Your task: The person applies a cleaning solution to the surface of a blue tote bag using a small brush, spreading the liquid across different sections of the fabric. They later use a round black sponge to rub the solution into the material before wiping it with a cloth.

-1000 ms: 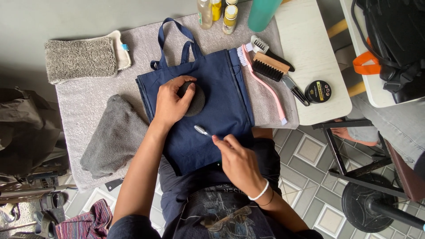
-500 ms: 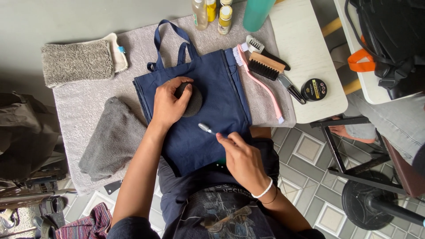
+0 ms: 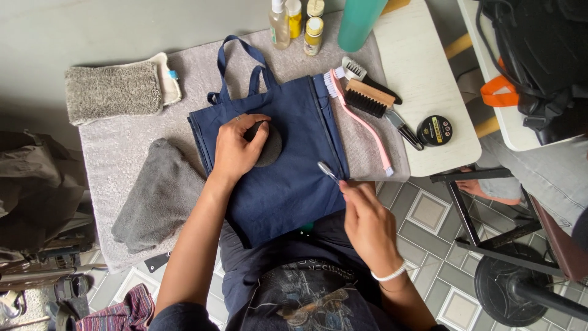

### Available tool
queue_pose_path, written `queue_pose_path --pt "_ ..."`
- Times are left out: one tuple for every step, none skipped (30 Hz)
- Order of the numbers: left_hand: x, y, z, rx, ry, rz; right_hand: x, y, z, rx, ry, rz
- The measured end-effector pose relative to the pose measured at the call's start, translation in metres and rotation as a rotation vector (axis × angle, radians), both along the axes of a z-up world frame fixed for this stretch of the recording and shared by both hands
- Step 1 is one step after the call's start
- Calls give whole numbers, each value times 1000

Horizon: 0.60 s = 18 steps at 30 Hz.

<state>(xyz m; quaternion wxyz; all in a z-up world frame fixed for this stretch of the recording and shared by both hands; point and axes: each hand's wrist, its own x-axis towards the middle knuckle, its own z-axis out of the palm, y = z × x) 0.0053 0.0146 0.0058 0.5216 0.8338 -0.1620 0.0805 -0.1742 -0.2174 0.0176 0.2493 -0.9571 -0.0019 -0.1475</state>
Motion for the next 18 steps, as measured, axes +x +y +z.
queue_pose_path --pt "1 2 -7 1 4 0 -3 -4 5 1 4 0" --pt "2 4 -13 10 -1 11 -5 -10 10 73 115 -25" --pt "4 4 -19 18 -10 19 -8 -16 15 144 220 -54" --pt "3 2 -21 19 -10 15 -13 -24 5 145 220 -59" --pt "4 1 -20 34 -16 20 -15 -32 -5 205 225 -107" --pt "6 0 -20 48 -22 25 -16 -40 -14 265 230 -155" --pt "6 -5 -8 51 -26 20 -17 -41 -29 269 225 -159" --pt "6 -10 4 98 -65 7 -19 -42 -44 322 209 -170" --pt "5 -16 15 144 -102 -6 -21 -44 -59 375 195 -180" --pt "8 -23 26 146 -103 -11 -18 -39 -59 378 193 -184" --pt "10 -31 37 330 -134 -74 -15 -34 -58 341 102 -123" --pt "12 -38 48 514 -164 -137 -12 -29 -57 303 11 -62" --pt "19 -45 50 513 -169 -138 -11 -26 -52 303 5 -64" --pt "25 -51 52 613 -152 -181 -10 -23 -47 345 65 -56" --pt "32 -57 55 714 -134 -223 -9 -19 -41 387 124 -47" --pt "42 -62 47 715 -139 -222 -11 -20 -48 388 119 -47" --pt "53 -66 40 768 -118 -228 -13 -22 -54 430 184 -52" --pt "63 -71 33 822 -97 -233 -15 -23 -61 472 249 -56"
